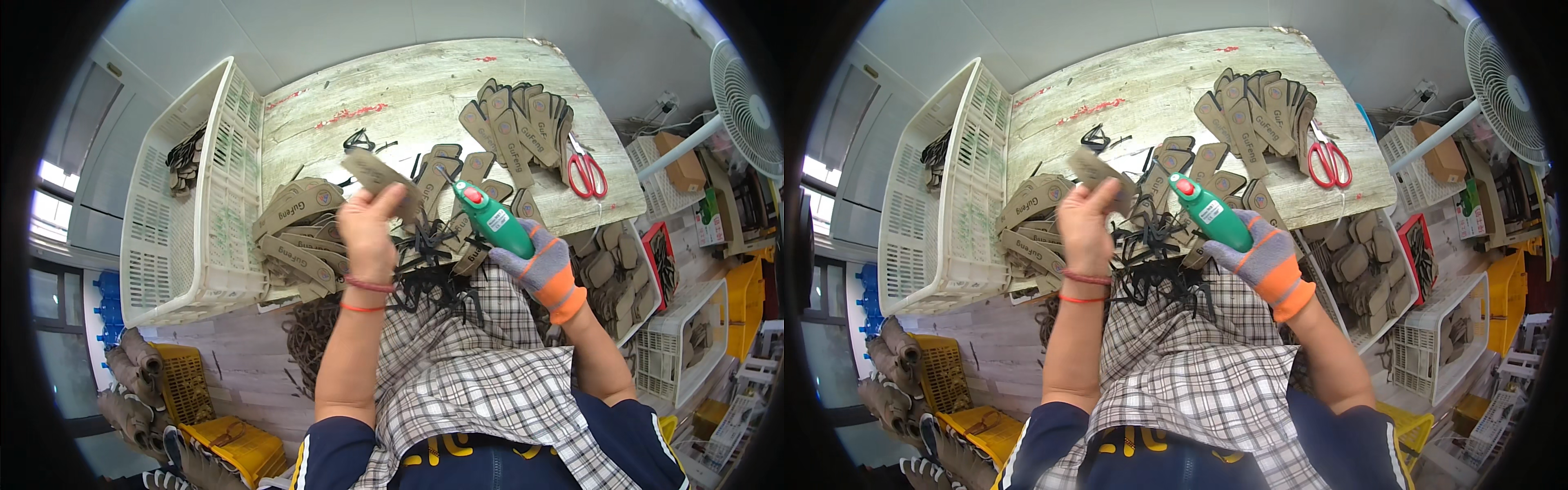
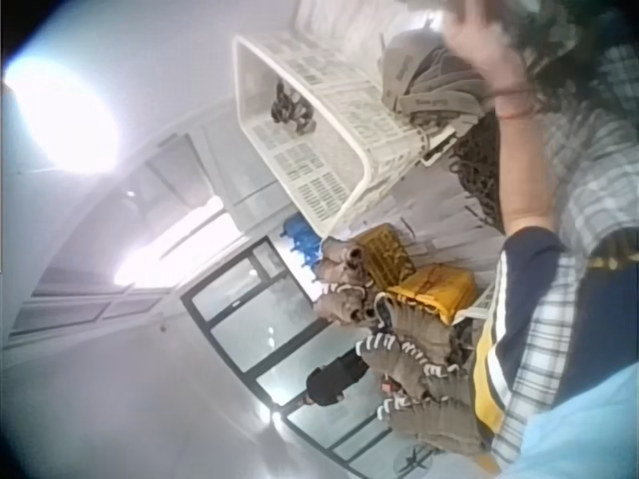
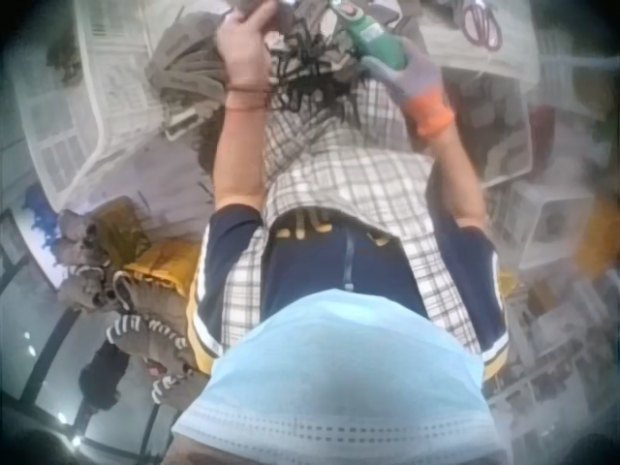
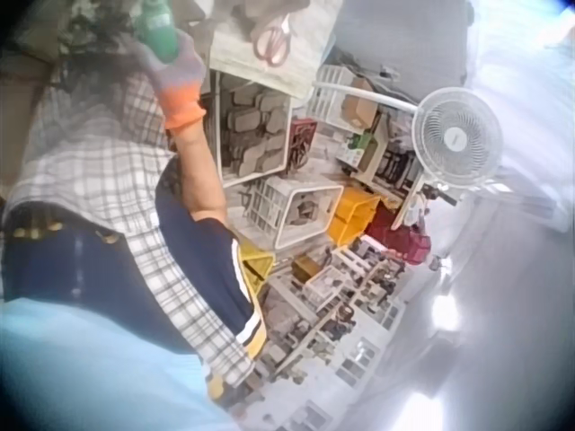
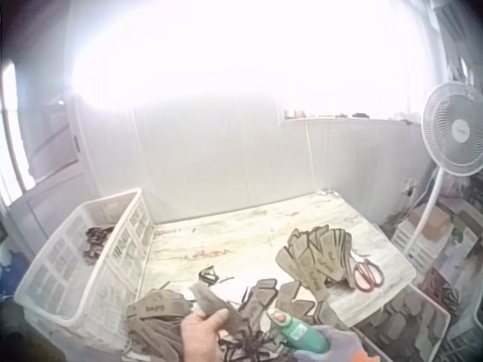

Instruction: The person uses a green rotary tool to trim black material from the edges of brown shoe insoles. They handle the insoles one at a time, rotating them to access different edges, and place trimmed pieces into a white basket. The person also retrieves additional insoles from plastic bags on the table.

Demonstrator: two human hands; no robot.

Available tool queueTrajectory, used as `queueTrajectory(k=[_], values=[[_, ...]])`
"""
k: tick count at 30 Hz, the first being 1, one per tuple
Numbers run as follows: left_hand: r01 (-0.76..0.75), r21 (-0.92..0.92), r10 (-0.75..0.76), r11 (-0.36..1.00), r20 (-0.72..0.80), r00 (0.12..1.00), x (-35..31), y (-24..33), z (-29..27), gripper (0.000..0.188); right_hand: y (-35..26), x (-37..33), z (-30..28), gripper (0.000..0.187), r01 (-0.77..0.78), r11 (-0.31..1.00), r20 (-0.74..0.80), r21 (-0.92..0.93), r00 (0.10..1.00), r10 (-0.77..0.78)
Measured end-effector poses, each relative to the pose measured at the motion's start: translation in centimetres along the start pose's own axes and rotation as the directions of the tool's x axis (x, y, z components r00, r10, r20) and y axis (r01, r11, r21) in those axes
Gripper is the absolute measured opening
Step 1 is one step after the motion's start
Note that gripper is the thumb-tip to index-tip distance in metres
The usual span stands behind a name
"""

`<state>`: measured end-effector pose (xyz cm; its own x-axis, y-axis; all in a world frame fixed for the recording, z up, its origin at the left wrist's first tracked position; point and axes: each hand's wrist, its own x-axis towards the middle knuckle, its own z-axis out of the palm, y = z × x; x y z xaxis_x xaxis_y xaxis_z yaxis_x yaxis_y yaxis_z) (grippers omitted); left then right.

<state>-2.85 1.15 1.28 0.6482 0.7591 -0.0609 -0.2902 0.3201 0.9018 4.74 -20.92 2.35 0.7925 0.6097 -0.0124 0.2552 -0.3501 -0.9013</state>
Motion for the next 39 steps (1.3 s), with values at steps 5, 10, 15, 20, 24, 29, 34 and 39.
queueTrajectory(k=[5,10,15,20,24,29,34,39], values=[[-0.002,-0.379,-0.073,0.925,-0.184,0.98,3.6,3.9,-4.2,0.028,1.3,-0.7,-1.0,0.051,-0.078,0.997,-0.078,-0.003,0.994,0.078],[0.017,0.487,0.016,0.873,-0.065,0.998,3.0,-3.1,1.6,0.034,2.0,-0.7,-1.0,0.05,-0.067,0.997,-0.119,-0.029,0.991,0.063],[-0.461,0.887,0.323,0.016,0.432,0.842,4.9,-8.7,3.3,0.042,2.3,-0.8,-0.9,0.05,-0.067,0.995,-0.137,-0.068,0.989,0.057],[-0.525,0.851,0.483,0.022,0.45,0.751,5.3,-9.5,2.7,0.035,1.8,-0.7,-1.0,0.051,-0.137,0.99,-0.115,-0.005,0.984,0.136],[-0.483,0.821,0.536,0.304,0.272,0.799,5.4,-7.6,2.0,0.024,2.9,-0.1,-0.4,0.05,-0.068,0.997,-0.169,0.031,0.983,0.072],[-0.193,0.148,0.215,0.97,-0.153,0.965,5.2,-4.5,1.1,0.011,0.3,0.1,0.5,0.051,-0.11,0.989,-0.097,0.096,0.988,0.12],[0.009,-0.228,-0.043,0.974,-0.146,0.988,3.0,-2.7,2.6,0.013,0.1,0.6,1.2,0.054,-0.11,0.983,-0.051,0.149,0.992,0.119],[0.087,-0.328,-0.135,0.941,-0.127,0.983,2.1,-2.8,4.2,0.016,0.4,0.7,1.4,0.053,-0.063,0.989,-0.068,0.136,0.995,0.073]])
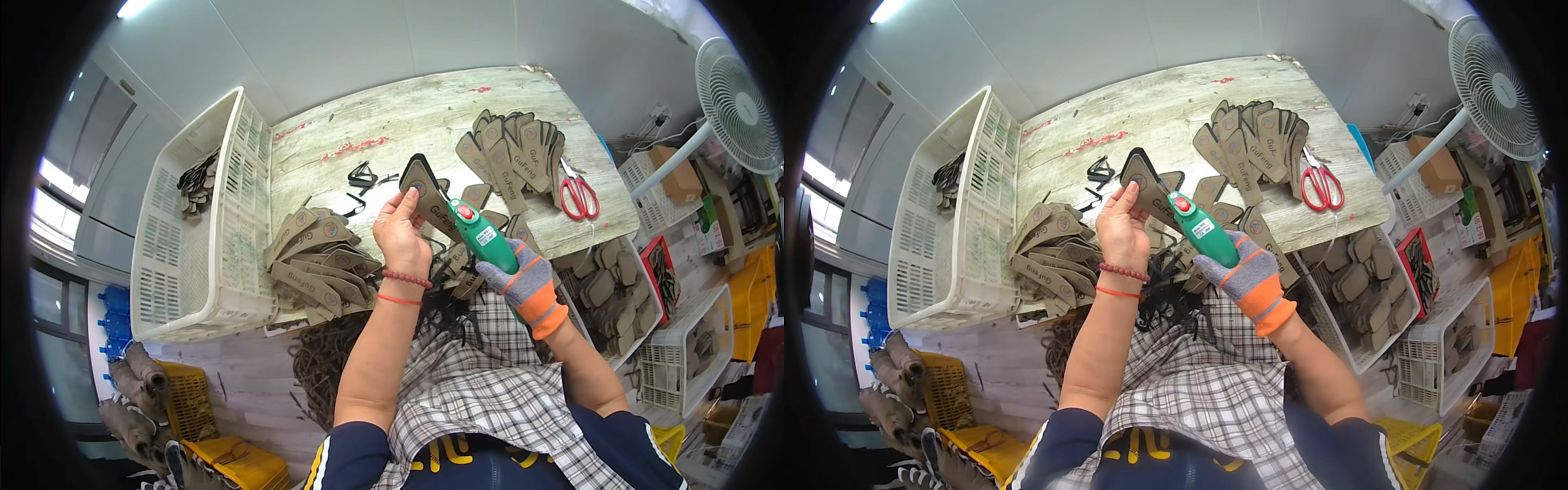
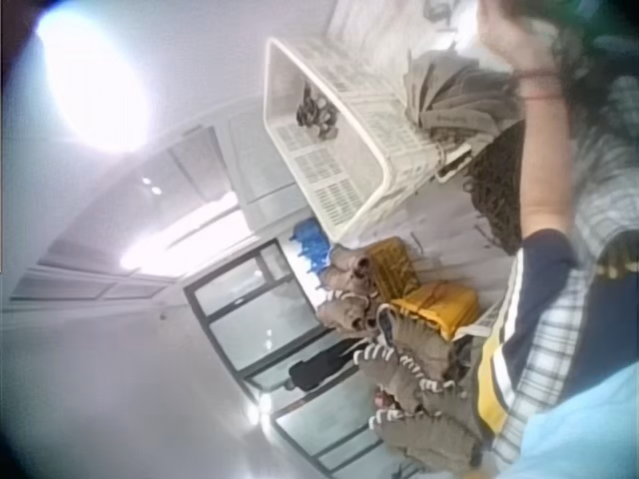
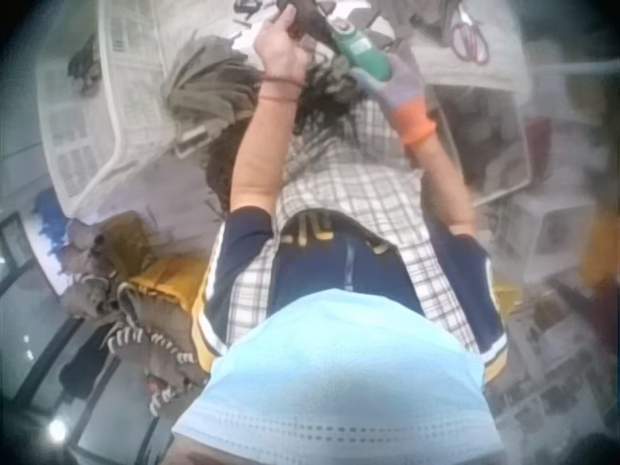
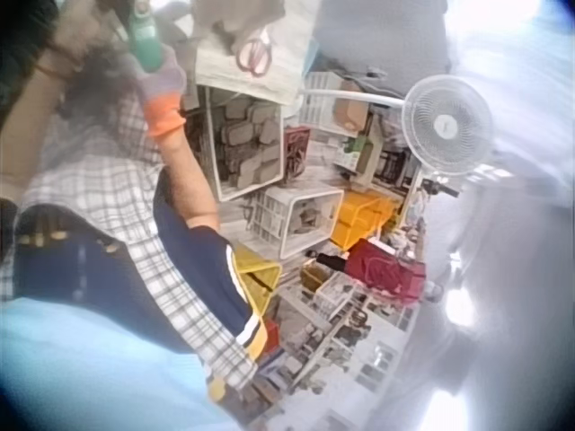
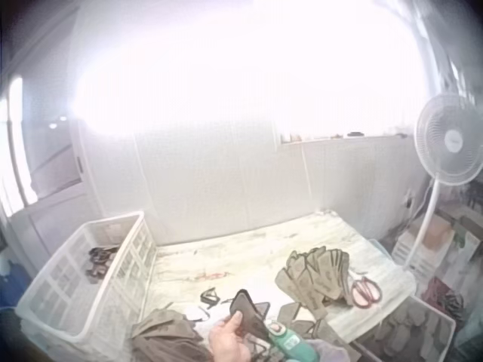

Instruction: The person uses a green rotary tool to trim black material from the edges of brown shoe insoles. They handle the insoles one at a time, rotating them to access different edges, and place trimmed pieces into a white basket. The person also retrieves additional insoles from plastic bags on the table.

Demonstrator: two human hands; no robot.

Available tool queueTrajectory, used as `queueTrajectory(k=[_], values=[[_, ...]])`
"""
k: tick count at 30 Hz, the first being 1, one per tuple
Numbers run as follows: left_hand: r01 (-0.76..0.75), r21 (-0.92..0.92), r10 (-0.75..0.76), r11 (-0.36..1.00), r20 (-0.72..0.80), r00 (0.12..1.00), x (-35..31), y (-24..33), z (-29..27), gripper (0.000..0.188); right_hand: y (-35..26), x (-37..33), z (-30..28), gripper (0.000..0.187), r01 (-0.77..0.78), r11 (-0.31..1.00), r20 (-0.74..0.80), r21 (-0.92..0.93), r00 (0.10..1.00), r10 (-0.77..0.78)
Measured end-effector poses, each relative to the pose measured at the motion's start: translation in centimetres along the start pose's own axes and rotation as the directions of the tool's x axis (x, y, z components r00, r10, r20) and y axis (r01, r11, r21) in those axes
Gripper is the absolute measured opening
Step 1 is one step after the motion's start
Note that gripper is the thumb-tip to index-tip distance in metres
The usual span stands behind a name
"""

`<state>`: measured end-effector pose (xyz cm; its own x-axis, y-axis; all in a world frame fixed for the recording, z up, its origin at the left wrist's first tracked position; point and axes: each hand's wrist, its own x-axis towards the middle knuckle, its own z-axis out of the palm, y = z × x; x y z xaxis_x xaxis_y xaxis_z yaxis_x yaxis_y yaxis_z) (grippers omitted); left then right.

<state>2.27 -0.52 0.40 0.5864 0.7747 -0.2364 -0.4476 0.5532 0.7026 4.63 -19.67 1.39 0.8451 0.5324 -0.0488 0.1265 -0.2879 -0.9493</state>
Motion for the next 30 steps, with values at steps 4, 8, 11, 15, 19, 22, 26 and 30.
queueTrajectory(k=[4,8,11,15,19,22,26,30], values=[[0.056,-0.023,-0.055,0.998,0.038,0.998,-0.8,-0.5,0.7,0.016,-0.1,-0.1,-0.3,0.052,-0.003,1.0,-0.005,-0.008,1.0,0.003],[0.087,-0.003,-0.087,0.996,0.044,0.995,-0.7,-1.7,0.2,0.013,-1.1,-0.5,-0.7,0.052,-0.048,0.999,-0.01,0.021,0.999,0.048],[0.098,0.038,-0.099,0.994,0.031,0.995,-1.0,-2.4,0.0,0.011,-0.6,-0.5,-0.7,0.051,-0.059,0.997,-0.024,0.05,0.998,0.06],[0.12,0.077,-0.125,0.99,0.061,0.99,-2.0,-2.8,-0.1,0.013,-0.5,-0.4,-0.7,0.05,-0.02,1.0,-0.065,-0.009,0.998,0.019],[0.142,0.072,-0.148,0.987,0.093,0.985,-3.2,-2.7,0.1,0.012,-0.3,-0.3,-0.9,0.049,-0.001,1.0,-0.085,-0.018,0.996,-0.001],[0.126,0.111,-0.138,0.986,0.11,0.984,-3.8,-2.7,-0.1,0.011,-1.1,-0.4,-1.3,0.048,0.0,1.0,-0.073,-0.011,0.997,0.0],[0.042,0.167,-0.062,0.985,0.116,0.991,-3.5,-2.2,-0.6,0.008,-0.9,-0.6,-1.7,0.047,0.006,1.0,-0.06,0.024,0.998,-0.005],[-0.028,0.167,0.009,0.986,0.116,0.993,-2.7,-1.7,-0.7,0.011,-0.7,-1.0,-2.1,0.047,0.027,1.0,-0.025,0.007,0.999,-0.027]])
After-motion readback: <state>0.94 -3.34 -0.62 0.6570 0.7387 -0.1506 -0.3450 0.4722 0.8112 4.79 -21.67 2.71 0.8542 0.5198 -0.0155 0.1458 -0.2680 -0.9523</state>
